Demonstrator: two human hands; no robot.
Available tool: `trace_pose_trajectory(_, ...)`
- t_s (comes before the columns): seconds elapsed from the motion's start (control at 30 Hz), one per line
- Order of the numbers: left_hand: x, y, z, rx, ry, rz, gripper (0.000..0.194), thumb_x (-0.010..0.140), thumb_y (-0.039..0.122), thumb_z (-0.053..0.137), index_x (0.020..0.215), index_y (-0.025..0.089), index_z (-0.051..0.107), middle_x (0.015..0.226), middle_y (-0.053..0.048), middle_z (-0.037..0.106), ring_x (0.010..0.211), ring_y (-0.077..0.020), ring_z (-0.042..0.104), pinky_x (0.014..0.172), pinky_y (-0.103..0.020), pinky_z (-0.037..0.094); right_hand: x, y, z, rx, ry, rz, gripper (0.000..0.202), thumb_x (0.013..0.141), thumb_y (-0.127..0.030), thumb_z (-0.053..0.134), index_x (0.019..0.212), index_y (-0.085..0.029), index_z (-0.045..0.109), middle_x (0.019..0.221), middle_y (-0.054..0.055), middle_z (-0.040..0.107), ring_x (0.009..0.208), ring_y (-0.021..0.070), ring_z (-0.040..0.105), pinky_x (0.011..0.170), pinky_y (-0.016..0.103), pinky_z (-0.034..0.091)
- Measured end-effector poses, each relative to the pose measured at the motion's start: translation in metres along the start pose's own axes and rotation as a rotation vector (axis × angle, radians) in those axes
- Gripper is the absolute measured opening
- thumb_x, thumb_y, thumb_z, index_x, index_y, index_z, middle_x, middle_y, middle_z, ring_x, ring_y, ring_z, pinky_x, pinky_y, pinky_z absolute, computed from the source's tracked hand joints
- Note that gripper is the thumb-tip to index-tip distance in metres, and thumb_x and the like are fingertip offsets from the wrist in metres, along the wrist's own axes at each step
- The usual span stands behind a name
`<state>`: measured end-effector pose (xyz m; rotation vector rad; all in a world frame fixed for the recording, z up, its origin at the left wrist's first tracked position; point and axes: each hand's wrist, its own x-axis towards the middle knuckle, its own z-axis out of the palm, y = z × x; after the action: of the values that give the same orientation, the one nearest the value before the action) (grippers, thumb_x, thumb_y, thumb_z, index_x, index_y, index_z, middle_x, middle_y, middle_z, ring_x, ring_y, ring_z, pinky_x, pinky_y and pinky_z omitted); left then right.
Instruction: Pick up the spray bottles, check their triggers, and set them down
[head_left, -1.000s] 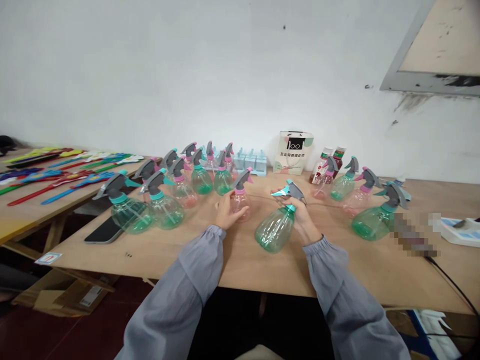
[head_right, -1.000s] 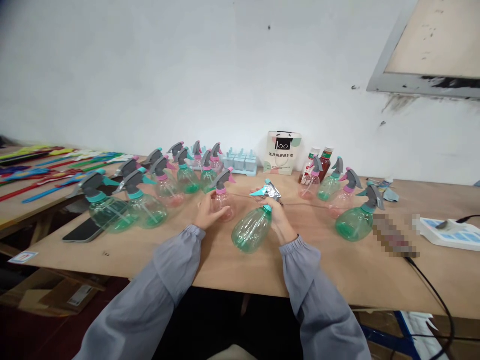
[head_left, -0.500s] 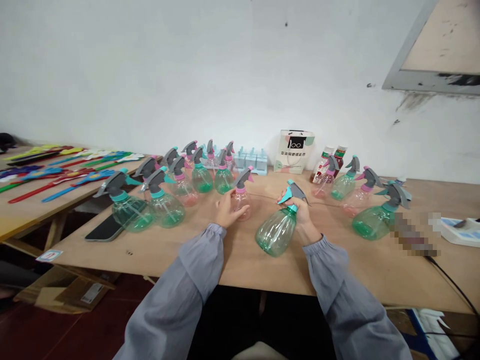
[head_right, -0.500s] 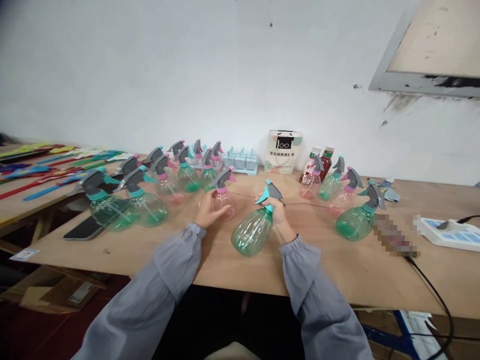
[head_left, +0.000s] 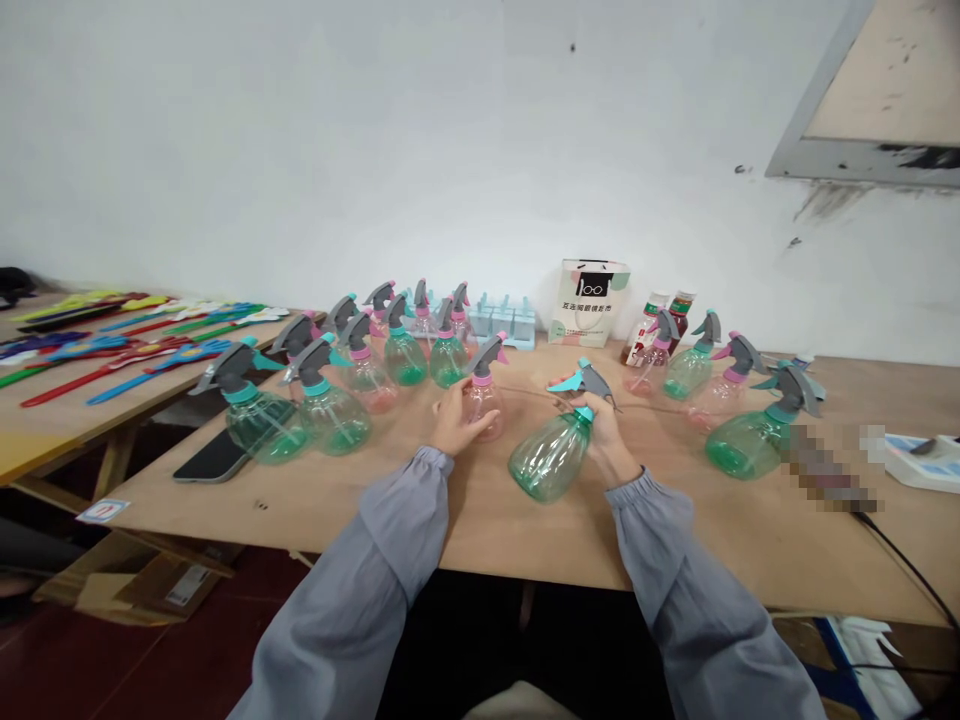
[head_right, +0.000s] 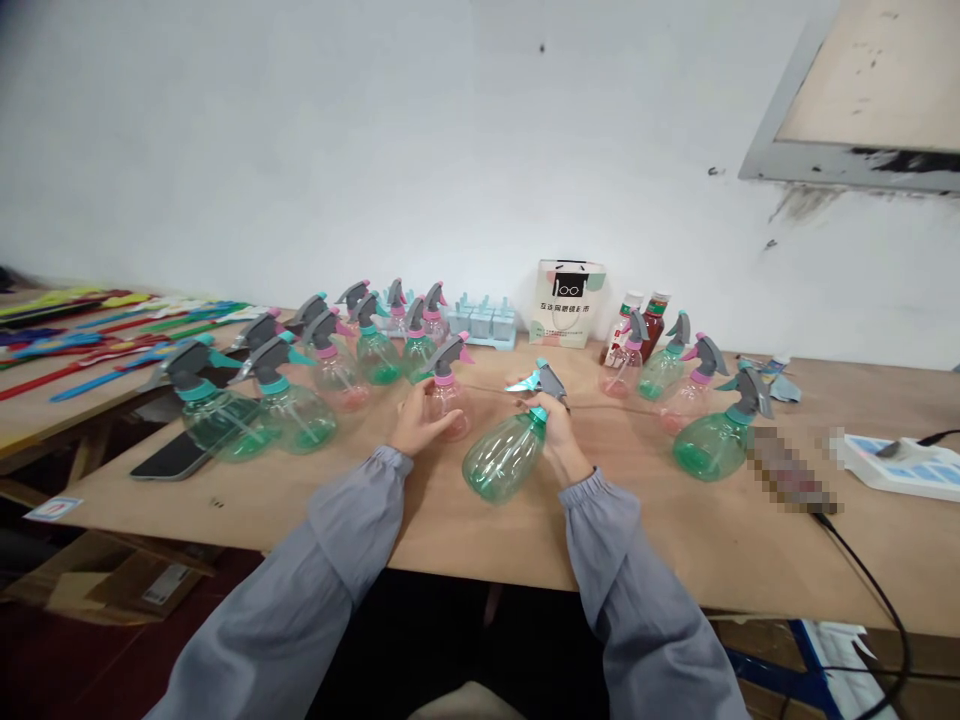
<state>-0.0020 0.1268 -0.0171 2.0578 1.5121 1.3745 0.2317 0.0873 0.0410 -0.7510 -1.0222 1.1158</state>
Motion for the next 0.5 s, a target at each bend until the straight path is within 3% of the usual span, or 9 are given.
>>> trace_pose_trajectory(0.1, 0.000, -0.001, 0.001, 0.003, 0.005, 0.001, 0.073, 0.074, 0.041, 0.079, 0.136, 0.020, 0.046, 0.137, -0.016, 0.060, 0.126, -0.0350, 0.057, 0.111, -0.055, 0.034, 0.000, 0.000, 0.003, -0.004, -0.021, -0.031, 0.028, 0.053, -0.026, 0.059, 0.080, -0.026, 0.065, 0.090, 0.001, 0.078, 0.090, 0.0247, 0.072, 0.082, 0.038, 0.059)
trace_pose_trajectory(0.33, -0.001, -0.002, 0.002, -0.027, 0.020, 0.018, 0.072, 0.075, 0.040, 0.079, 0.136, 0.022, 0.046, 0.136, -0.015, 0.061, 0.127, -0.0344, 0.057, 0.113, -0.056, 0.032, 0.004, 0.006, -0.007, -0.055, 0.000, -0.058, 0.013, 0.053, -0.029, 0.058, 0.065, -0.025, 0.055, 0.066, 0.001, 0.066, 0.072, 0.0226, 0.067, 0.077, 0.040, 0.057)
trace_pose_trajectory(0.5, 0.000, -0.002, 0.001, -0.019, 0.008, 0.012, 0.073, 0.074, 0.040, 0.079, 0.136, 0.021, 0.046, 0.136, -0.015, 0.061, 0.126, -0.0341, 0.058, 0.112, -0.056, 0.034, 0.000, 0.004, -0.001, -0.080, -0.007, -0.047, 0.026, 0.058, -0.033, 0.062, 0.082, -0.026, 0.063, 0.083, 0.004, 0.076, 0.091, 0.0268, 0.073, 0.084, 0.042, 0.058)
